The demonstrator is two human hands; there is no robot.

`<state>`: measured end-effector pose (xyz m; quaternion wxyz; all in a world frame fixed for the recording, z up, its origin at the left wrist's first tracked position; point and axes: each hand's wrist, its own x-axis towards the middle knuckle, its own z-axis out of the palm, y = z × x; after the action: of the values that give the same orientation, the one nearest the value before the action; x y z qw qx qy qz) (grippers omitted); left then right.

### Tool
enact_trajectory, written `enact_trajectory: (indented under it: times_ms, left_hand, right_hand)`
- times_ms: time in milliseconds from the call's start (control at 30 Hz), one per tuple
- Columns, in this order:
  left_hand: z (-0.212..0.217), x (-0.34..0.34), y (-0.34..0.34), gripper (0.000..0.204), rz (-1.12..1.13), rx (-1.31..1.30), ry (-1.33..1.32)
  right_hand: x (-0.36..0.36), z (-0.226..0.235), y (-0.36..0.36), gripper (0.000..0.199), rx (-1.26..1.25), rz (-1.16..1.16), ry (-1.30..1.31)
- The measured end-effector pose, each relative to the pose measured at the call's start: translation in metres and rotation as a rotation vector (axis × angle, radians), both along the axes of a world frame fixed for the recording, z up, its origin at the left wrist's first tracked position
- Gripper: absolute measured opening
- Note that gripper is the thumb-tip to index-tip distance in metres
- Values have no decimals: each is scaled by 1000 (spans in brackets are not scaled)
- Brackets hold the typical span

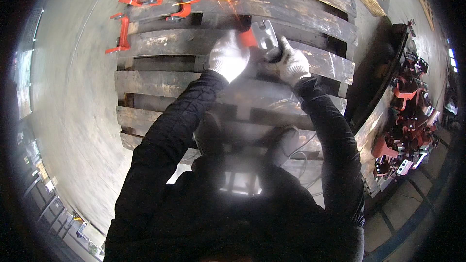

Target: The person uses an angle grinder to smooth the edges of red metal parts placed on a wooden pallet. They repeatedly pick up each part, grind its edges, and place it back on the pallet.

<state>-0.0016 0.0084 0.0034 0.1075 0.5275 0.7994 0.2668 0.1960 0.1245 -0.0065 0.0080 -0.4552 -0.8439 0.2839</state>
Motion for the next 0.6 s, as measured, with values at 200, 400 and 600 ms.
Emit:
enact_trajectory:
  times_ms: [200,400,600]
  left_hand:
    - [-10,-2,-1,46,10,-21,26]
    - [1,-6,0,55,-32,-202,11]
    - [39,-6,-6,69,-45,-342,104]
  right_hand:
    - [-2,41,-26,97,-182,-74,110]
    - [27,35,-30,91,-51,-200,160]
    - [85,76,-54,87,-43,-340,171]
